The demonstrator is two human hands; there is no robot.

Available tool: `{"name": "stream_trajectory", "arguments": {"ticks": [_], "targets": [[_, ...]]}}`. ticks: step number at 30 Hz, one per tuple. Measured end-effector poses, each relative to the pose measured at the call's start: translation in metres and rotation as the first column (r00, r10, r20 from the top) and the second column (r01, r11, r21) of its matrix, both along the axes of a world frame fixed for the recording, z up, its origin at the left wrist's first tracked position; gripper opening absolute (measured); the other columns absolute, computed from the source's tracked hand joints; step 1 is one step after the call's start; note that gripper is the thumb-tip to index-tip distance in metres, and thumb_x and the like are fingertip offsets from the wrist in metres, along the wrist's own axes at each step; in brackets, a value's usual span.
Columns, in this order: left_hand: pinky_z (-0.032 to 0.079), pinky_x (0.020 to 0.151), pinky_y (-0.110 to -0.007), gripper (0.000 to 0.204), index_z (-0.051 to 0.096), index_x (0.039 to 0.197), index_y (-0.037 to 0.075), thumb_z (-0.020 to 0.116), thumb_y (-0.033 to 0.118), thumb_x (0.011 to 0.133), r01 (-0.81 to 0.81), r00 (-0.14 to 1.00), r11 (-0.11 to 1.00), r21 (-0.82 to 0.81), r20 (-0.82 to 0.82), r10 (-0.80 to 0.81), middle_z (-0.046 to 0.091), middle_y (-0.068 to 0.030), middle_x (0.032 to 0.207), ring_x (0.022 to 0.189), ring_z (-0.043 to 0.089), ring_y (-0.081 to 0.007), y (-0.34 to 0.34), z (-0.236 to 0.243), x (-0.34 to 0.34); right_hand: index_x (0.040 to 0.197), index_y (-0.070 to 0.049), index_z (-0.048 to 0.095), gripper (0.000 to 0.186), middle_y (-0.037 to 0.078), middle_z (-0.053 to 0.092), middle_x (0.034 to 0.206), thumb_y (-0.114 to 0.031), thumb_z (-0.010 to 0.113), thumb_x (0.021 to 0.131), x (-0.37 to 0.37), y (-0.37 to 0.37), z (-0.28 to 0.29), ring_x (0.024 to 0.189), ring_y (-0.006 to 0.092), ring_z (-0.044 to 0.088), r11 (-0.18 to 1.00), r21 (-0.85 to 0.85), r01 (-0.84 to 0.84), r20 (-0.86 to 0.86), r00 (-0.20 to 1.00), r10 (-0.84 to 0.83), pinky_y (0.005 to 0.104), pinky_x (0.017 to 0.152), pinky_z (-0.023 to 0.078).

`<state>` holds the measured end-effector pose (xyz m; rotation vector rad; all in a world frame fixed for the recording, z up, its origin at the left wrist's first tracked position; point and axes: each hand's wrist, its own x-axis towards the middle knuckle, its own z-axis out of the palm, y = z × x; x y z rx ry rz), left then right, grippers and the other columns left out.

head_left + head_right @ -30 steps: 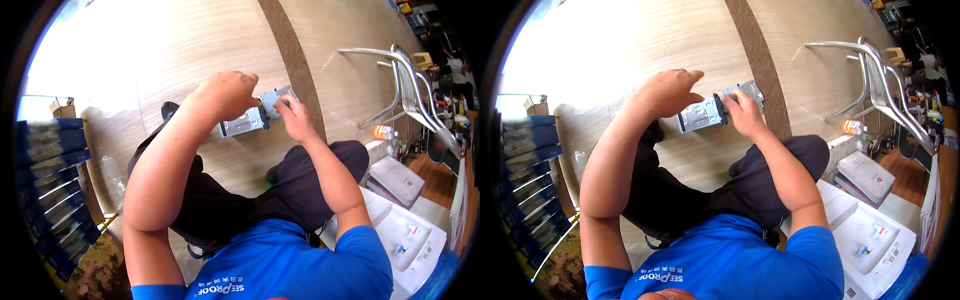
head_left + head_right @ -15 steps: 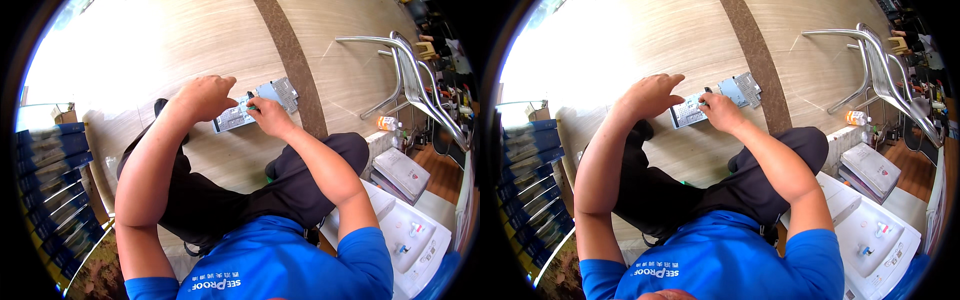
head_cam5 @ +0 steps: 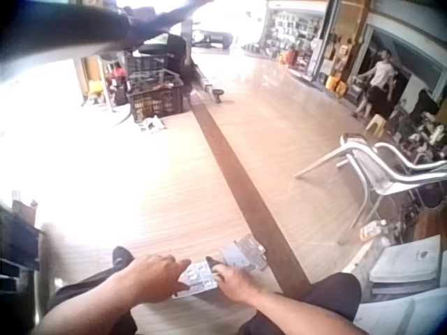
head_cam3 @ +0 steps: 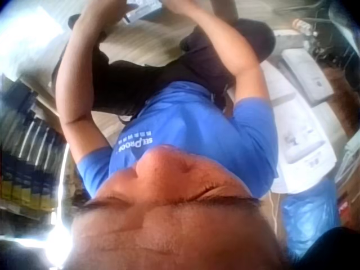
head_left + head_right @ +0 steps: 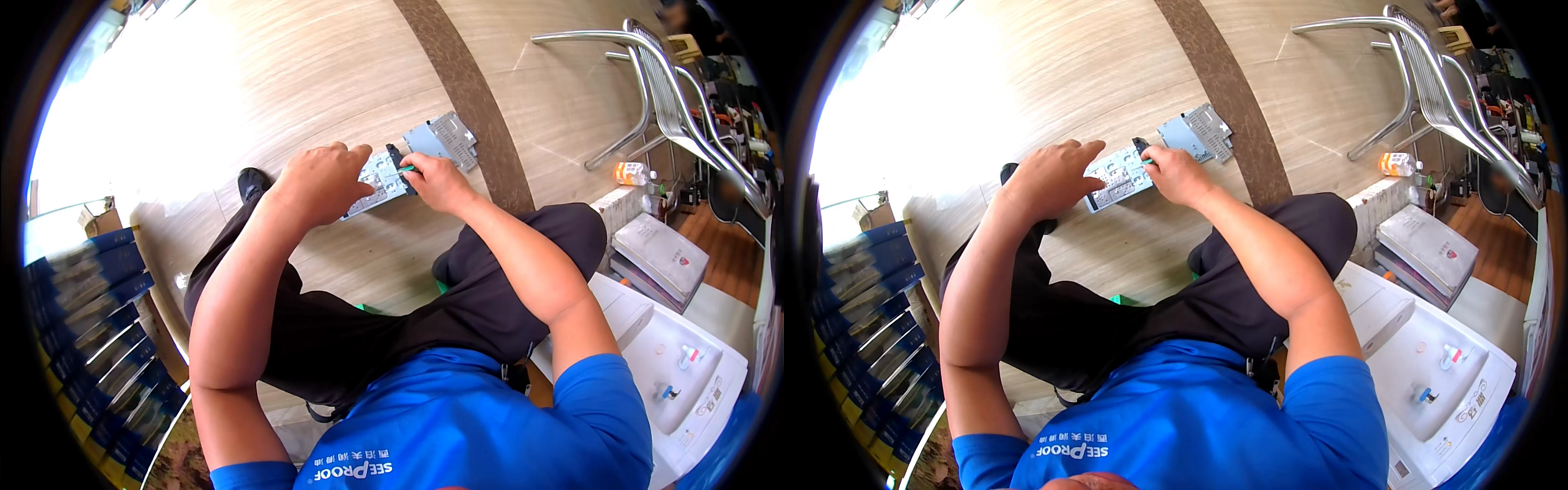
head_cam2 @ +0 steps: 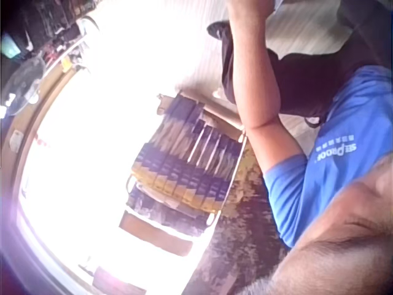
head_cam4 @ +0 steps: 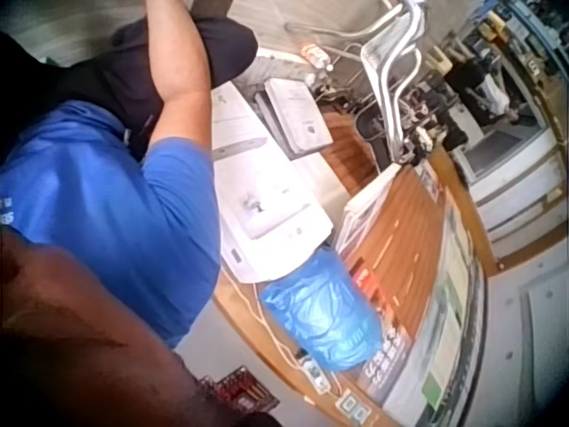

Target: The person fits a metal cover onto an electronic unit's chassis, fastens it with a screwdriver, and attaches connectors and wires to the device.

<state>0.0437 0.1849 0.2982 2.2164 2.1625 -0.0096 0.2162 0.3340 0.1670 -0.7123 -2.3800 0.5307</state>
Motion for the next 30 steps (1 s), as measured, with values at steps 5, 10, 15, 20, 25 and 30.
{"name": "stream_trajectory", "arguments": {"ticks": [5,10,15,20,25,30], "targets": [[0.048,0.092,-0.045,0.049,0.055,0.13,0.006,0.068,0.03,0.089,-0.013,1.0,1.0,-0.002,0.008,0.013,0.065,-0.0198,0.113,0.108,0.062,-0.0366,-0.005,-0.004,0.0,0.104,-0.004,0.063,0.017,0.019,0.069,0.093,-0.015,0.064,0.091,-0.009,-0.003,0.003,0.091,0.0384,0.067,0.998,0.042,-0.053,0.02,0.998,0.052,0.0461,0.077,0.053],[0.048,0.093,-0.045,0.05,0.054,0.132,0.007,0.067,0.029,0.089,-0.022,0.999,1.0,0.013,0.026,0.022,0.065,-0.0194,0.111,0.108,0.062,-0.0363,-0.01,-0.006,-0.002,0.104,-0.005,0.062,0.017,0.019,0.069,0.09,-0.015,0.064,0.091,-0.016,0.0,-0.009,0.088,0.039,0.066,0.99,0.128,-0.064,0.046,0.997,0.059,0.0464,0.074,0.053],[0.048,0.093,-0.045,0.05,0.054,0.132,0.007,0.067,0.029,0.089,-0.035,0.999,0.999,-0.002,0.028,0.035,0.065,-0.0195,0.112,0.109,0.061,-0.0363,-0.011,-0.004,-0.001,0.103,-0.004,0.061,0.016,0.02,0.068,0.088,-0.014,0.065,0.091,-0.018,0.002,-0.013,0.086,0.0402,0.066,0.986,0.151,-0.074,0.034,0.997,0.069,0.0464,0.072,0.053],[0.048,0.093,-0.045,0.049,0.054,0.132,0.007,0.067,0.029,0.09,-0.035,0.999,0.999,-0.003,0.018,0.035,0.065,-0.0196,0.113,0.11,0.061,-0.0362,-0.012,-0.005,-0.001,0.105,-0.005,0.062,0.018,0.02,0.068,0.091,-0.014,0.065,0.091,-0.02,-0.003,-0.011,0.087,0.04,0.066,0.99,0.119,-0.074,0.079,0.995,0.065,0.0463,0.072,0.053],[0.05,0.09,-0.045,0.04,0.055,0.121,0.005,0.067,0.029,0.09,-0.011,1.0,0.999,0.051,0.025,0.01,0.065,-0.02,0.108,0.106,0.063,-0.0365,-0.013,-0.011,-0.005,0.103,-0.005,0.062,0.016,0.019,0.069,0.09,-0.017,0.063,0.092,-0.024,-0.002,-0.014,0.088,0.0392,0.066,0.989,0.131,-0.074,0.071,0.995,0.065,0.0471,0.074,0.053],[0.051,0.087,-0.046,0.033,0.057,0.108,0.004,0.068,0.029,0.09,0.017,0.999,0.993,0.12,0.032,-0.021,0.066,-0.0204,0.101,0.101,0.065,-0.0369,-0.014,-0.014,-0.009,0.096,-0.004,0.061,0.017,0.02,0.069,0.088,-0.021,0.059,0.094,-0.029,-0.007,-0.009,0.086,0.0385,0.067,0.986,0.149,-0.073,0.165,0.985,0.048,0.0483,0.075,0.053]]}}
